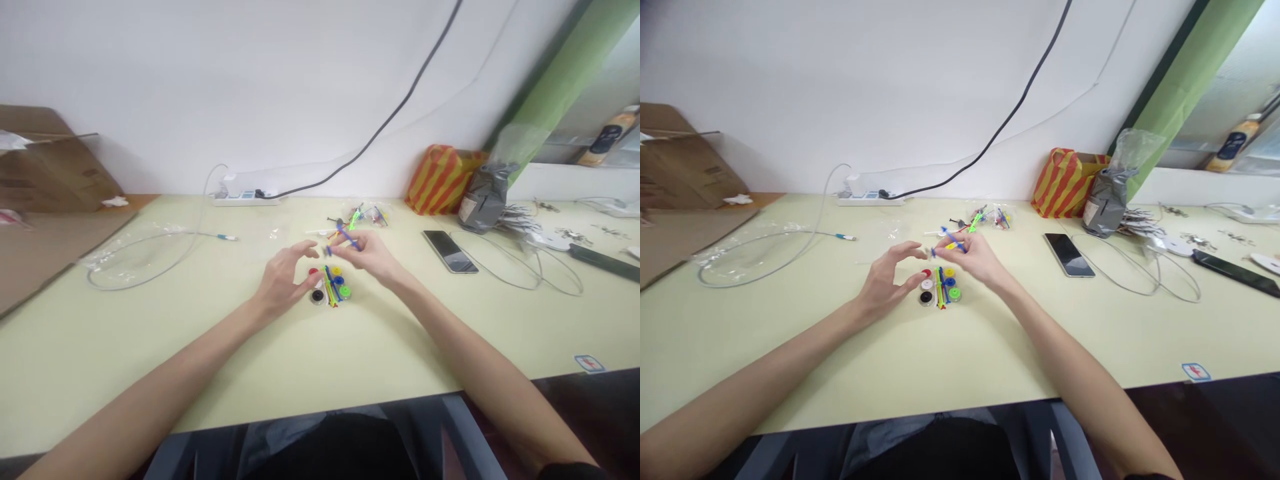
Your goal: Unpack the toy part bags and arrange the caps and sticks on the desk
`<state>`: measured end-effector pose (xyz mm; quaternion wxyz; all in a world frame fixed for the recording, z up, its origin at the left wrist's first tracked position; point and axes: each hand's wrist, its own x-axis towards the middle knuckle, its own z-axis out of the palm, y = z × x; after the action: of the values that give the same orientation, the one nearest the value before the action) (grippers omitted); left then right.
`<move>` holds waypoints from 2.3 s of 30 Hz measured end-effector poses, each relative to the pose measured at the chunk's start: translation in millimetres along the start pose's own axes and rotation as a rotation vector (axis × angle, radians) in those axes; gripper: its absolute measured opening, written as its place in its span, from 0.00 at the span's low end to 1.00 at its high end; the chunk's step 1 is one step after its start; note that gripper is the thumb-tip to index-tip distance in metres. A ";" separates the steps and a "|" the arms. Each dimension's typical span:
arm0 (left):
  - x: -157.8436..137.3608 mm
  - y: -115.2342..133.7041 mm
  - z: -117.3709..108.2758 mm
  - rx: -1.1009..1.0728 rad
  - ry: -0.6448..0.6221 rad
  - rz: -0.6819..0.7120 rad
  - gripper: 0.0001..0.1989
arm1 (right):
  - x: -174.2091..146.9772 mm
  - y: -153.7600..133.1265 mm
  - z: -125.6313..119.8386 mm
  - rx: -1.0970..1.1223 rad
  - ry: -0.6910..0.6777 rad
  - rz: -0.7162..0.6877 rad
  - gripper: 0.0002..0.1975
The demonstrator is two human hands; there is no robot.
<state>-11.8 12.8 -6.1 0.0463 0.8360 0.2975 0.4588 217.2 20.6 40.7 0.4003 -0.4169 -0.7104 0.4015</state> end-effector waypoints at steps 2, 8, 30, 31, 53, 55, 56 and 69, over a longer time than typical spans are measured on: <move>1.3 1.8 -1.6 0.027 -0.005 -0.014 0.18 | 2.6 0.8 -19.6 -0.204 0.052 -0.047 0.15; 3.5 -3.7 0.3 0.081 -0.029 -0.072 0.14 | -4.2 25.5 -41.5 -0.839 -0.153 0.035 0.06; 3.1 -3.9 0.0 0.063 -0.057 -0.083 0.14 | -18.6 43.2 -18.6 -0.793 -0.074 0.049 0.10; 3.1 -3.7 0.1 0.061 -0.059 -0.083 0.15 | -18.9 43.4 -18.6 -0.791 -0.075 0.043 0.10; 2.3 -5.8 0.4 0.054 -0.054 -0.080 0.15 | -16.6 37.2 -32.7 -0.279 0.081 0.188 0.14; 2.5 -5.7 0.4 0.054 -0.054 -0.076 0.15 | -16.0 40.8 -35.6 -0.278 0.033 0.275 0.12; 2.7 -5.6 0.5 0.053 -0.054 -0.075 0.15 | -15.8 42.8 -36.6 -0.276 0.009 0.308 0.11; 3.2 -7.4 0.6 0.050 -0.039 -0.080 0.15 | -18.6 40.8 -50.3 -0.499 -0.075 0.268 0.08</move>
<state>-13.4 20.7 -6.6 0.0496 0.8332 0.3408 0.4327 279.9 28.9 17.4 0.2021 -0.5776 -0.7401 0.2788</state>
